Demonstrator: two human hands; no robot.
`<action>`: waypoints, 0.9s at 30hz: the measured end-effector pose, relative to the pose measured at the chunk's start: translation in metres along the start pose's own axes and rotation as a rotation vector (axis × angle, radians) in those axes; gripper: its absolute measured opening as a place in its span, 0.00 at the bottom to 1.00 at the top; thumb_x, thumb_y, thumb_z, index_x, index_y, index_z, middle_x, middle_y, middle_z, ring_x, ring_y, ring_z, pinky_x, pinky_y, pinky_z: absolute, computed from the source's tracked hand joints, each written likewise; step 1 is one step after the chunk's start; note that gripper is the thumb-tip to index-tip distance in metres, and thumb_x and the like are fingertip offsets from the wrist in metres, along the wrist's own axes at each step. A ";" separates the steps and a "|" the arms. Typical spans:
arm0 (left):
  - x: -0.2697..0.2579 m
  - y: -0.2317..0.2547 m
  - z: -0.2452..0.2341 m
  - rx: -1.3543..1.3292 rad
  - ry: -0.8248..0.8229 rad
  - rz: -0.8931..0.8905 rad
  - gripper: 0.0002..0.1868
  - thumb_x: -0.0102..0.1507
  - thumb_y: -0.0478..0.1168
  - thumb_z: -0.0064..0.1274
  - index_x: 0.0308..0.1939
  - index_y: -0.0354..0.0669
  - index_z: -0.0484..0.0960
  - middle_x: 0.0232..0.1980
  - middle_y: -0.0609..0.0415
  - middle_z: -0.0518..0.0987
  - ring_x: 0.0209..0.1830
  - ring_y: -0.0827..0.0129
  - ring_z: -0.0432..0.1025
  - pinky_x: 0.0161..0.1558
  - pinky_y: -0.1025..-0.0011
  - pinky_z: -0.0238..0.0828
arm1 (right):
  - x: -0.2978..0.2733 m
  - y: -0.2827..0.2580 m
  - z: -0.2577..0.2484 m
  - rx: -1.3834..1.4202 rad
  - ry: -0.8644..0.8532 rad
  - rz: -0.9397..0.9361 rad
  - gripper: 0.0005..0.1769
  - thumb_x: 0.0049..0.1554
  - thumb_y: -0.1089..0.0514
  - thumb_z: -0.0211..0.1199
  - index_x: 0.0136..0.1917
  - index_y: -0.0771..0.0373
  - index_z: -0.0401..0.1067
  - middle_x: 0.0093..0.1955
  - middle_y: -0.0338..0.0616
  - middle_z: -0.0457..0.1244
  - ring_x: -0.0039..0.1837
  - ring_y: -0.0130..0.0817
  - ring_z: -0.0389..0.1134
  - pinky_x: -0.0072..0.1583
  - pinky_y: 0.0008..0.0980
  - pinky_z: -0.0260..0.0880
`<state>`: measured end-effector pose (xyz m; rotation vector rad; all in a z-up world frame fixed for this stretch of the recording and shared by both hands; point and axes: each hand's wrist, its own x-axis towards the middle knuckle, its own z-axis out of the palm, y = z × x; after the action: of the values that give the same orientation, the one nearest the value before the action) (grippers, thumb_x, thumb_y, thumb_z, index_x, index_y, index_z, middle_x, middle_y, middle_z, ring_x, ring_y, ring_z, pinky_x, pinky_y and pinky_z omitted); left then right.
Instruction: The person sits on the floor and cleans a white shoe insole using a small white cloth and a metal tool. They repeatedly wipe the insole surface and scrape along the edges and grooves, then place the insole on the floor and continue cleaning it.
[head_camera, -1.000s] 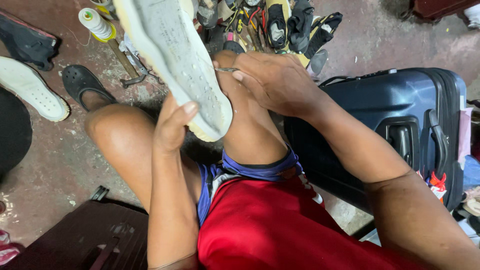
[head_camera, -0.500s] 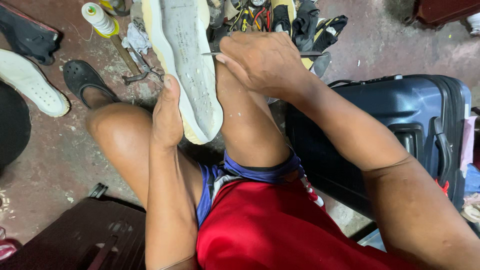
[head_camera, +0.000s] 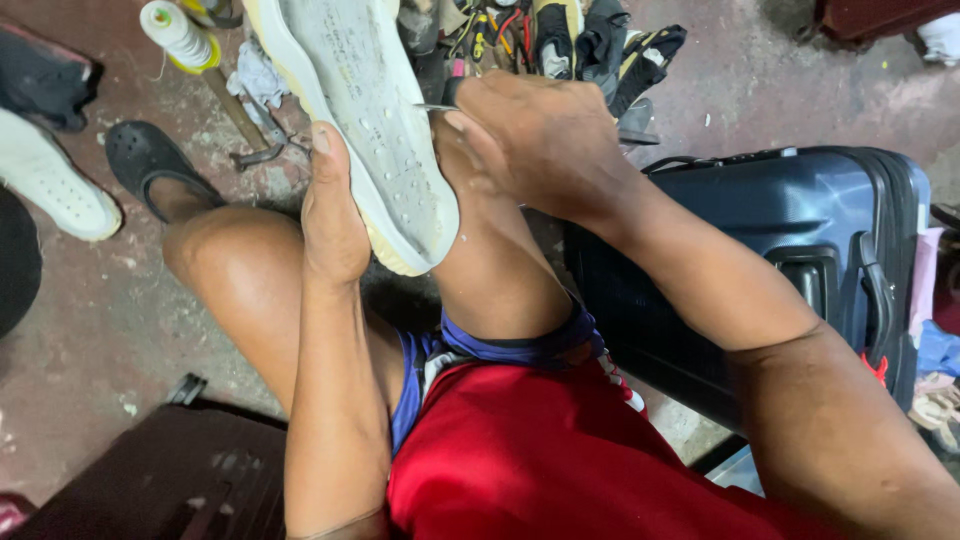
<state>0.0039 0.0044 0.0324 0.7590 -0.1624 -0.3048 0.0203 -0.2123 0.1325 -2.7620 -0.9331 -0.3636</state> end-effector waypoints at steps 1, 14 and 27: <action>0.004 0.000 0.000 0.015 0.001 0.001 0.41 0.76 0.65 0.34 0.75 0.29 0.66 0.62 0.43 0.76 0.64 0.59 0.72 0.70 0.60 0.70 | 0.002 -0.001 0.002 -0.003 0.013 -0.001 0.10 0.66 0.54 0.63 0.47 0.60 0.67 0.40 0.45 0.64 0.42 0.45 0.70 0.41 0.41 0.67; -0.003 -0.008 0.005 0.134 0.067 0.021 0.44 0.75 0.66 0.34 0.76 0.27 0.63 0.70 0.43 0.73 0.69 0.59 0.70 0.72 0.61 0.66 | -0.003 -0.020 0.008 0.114 -0.004 0.173 0.10 0.67 0.58 0.61 0.45 0.62 0.65 0.36 0.49 0.60 0.39 0.50 0.67 0.40 0.44 0.64; -0.007 -0.016 0.000 0.150 0.080 0.082 0.45 0.74 0.67 0.34 0.78 0.28 0.58 0.74 0.43 0.69 0.74 0.59 0.65 0.77 0.62 0.59 | -0.003 -0.029 0.009 0.098 0.055 0.173 0.09 0.66 0.57 0.59 0.59 0.59 0.71 0.42 0.46 0.65 0.43 0.45 0.70 0.41 0.42 0.67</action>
<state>-0.0059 -0.0042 0.0211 0.9093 -0.1418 -0.1859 0.0014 -0.1892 0.1260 -2.7027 -0.6746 -0.3537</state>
